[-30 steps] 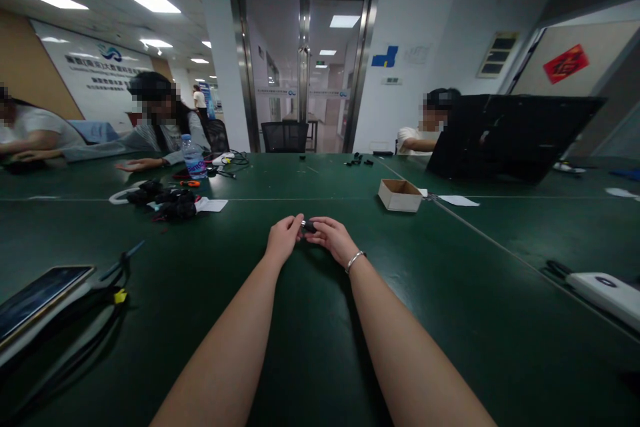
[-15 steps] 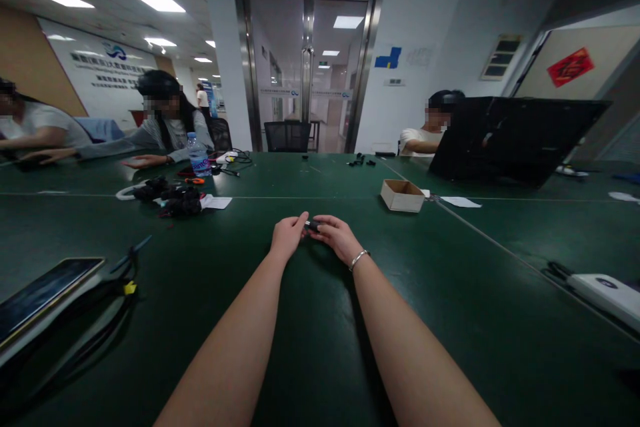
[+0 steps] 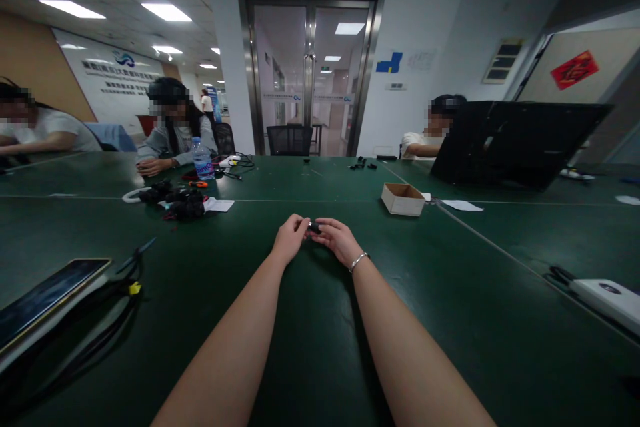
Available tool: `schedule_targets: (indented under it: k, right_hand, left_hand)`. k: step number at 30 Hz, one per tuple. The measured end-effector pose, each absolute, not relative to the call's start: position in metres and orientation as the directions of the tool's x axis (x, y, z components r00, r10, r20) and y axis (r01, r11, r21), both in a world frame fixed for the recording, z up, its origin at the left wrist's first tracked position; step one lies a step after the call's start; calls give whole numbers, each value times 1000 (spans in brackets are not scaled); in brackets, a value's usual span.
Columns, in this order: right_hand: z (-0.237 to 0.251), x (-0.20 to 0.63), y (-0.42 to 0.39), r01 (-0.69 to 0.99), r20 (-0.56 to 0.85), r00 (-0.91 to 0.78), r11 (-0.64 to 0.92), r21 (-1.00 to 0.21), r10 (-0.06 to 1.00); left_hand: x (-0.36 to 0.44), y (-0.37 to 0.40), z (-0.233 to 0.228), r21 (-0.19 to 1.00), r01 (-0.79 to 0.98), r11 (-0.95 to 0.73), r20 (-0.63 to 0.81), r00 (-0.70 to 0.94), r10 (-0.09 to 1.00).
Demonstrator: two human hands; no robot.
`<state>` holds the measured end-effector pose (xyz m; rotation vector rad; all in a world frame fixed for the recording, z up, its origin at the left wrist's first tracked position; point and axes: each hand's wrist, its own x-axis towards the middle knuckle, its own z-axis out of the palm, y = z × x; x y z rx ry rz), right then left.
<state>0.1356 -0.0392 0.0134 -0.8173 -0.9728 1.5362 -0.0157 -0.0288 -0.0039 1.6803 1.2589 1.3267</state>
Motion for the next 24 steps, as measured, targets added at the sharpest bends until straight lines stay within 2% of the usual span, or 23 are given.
schedule_targets:
  k: [4,7,11,15,19,24]
  right_hand:
    - [15,136,-39,-423,-16,-191,-97,-901,981]
    - [16,137,-39,-431,-24,-213,-116,-895,977]
    - [18,137,-39,-461,-63,-263,-182,-868,963]
    - [21,132,-42,-559,-112,-315,-279,-780,943]
    - [27,125,-46,-620,-52,-388,-302,-724,920]
    - [41,109,-57,-585,55,-412,-217,-781,910]
  left_hand:
    - [-15,-29,3,864,259,-432,448,-3,894]
    - [-13,-30,11,869,168,-465,473,-7,881]
    - [-8,-32,19,902,22,-431,431,4,902]
    - [-2,-36,23,928,-141,-346,354,42,934]
    - [-2,-42,30,954,-213,-212,227,48,973]
    - [-23,-61,53,946,-302,-113,141,71,987]
